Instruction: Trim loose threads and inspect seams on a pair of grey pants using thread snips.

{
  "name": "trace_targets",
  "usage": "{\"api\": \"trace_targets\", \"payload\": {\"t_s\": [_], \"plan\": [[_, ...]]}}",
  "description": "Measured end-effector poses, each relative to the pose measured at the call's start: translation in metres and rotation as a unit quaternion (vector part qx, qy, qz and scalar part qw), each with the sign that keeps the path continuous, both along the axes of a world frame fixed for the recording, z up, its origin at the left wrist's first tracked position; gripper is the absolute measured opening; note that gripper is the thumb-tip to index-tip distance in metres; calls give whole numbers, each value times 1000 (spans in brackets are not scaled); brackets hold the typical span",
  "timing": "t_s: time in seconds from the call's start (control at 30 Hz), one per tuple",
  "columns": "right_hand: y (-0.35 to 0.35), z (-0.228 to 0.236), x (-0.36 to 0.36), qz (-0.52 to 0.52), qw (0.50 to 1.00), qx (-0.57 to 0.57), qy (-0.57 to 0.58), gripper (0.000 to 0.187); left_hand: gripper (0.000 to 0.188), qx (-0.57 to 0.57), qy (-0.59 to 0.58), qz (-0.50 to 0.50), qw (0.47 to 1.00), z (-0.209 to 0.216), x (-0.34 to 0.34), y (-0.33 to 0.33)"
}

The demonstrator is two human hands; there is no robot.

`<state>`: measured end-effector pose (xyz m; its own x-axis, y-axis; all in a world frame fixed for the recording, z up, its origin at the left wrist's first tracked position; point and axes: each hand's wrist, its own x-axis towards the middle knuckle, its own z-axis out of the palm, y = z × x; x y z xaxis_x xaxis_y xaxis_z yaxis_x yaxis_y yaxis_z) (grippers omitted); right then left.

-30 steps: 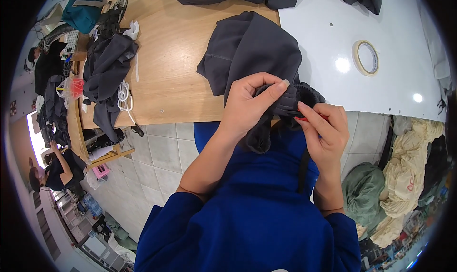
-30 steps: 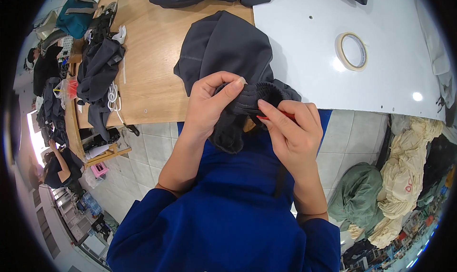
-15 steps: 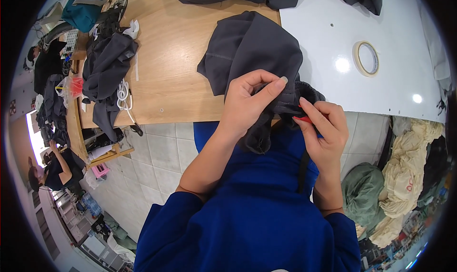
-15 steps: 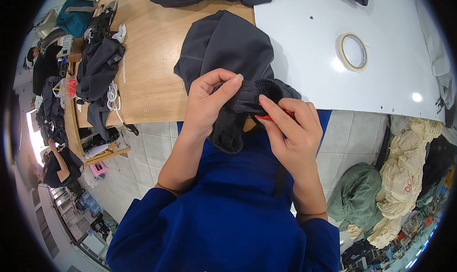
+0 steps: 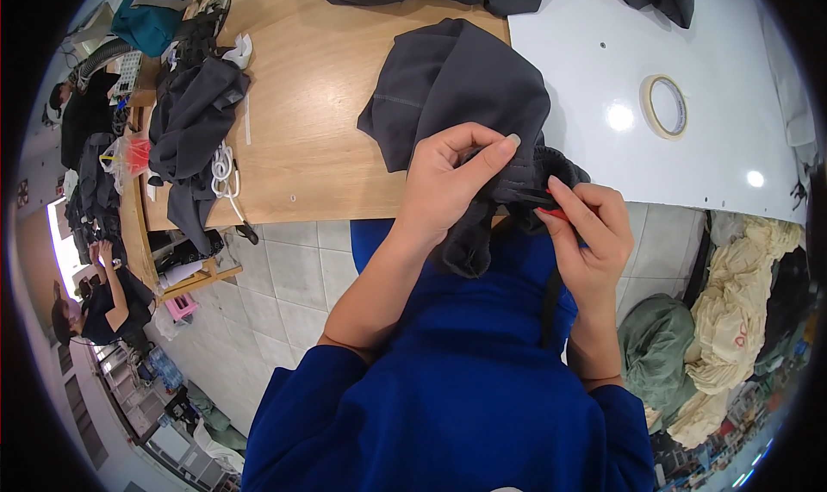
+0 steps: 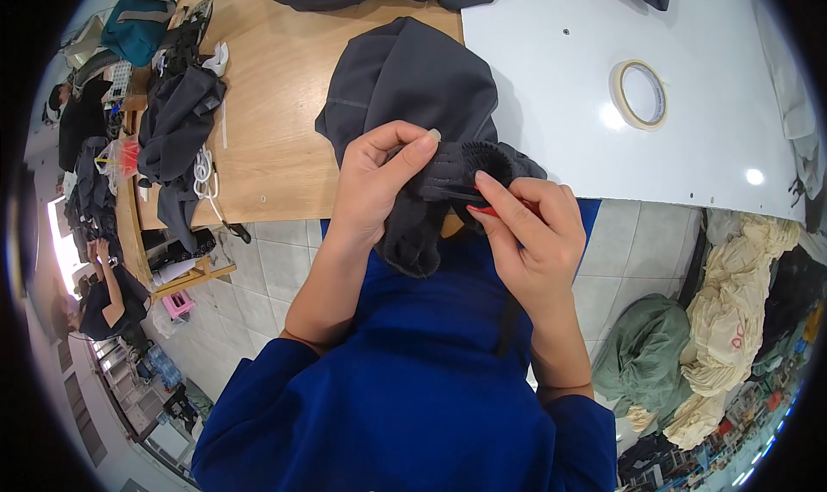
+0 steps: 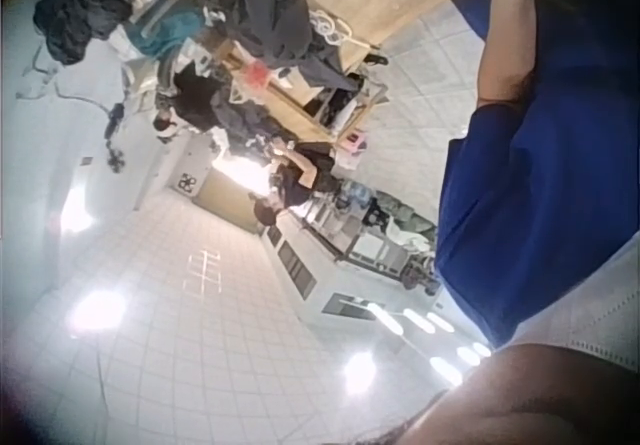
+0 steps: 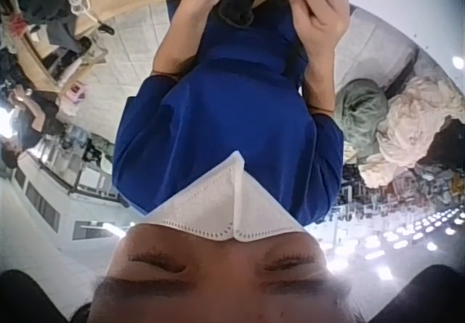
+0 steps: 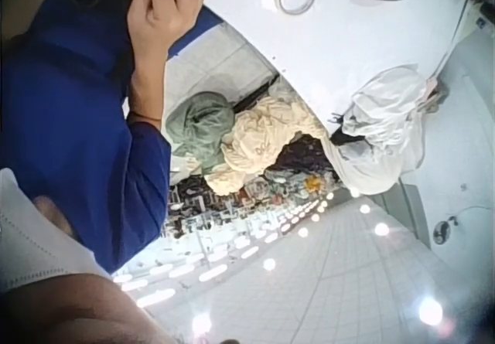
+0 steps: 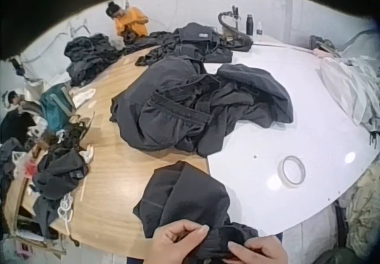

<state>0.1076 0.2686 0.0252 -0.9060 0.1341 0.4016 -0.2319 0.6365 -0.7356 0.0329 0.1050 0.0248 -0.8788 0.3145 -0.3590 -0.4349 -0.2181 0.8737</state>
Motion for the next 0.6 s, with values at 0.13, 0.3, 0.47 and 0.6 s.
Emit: {"api": "trace_targets", "payload": {"t_s": [0.13,0.3,0.47,0.6], "plan": [[0,4,1,6,1000,-1,1,42,9,-3,21,10,1000,1,0,1],[-8,6,1,5,999,-35,-27,39,9,10,37,37,999,0,4,4],[-7,4,3,-9,999,-38,-23,39,11,17,30,55,998,2,6,6],[-6,2,5,-4,999,-37,-16,38,9,26,27,48,998,2,7,5]]}}
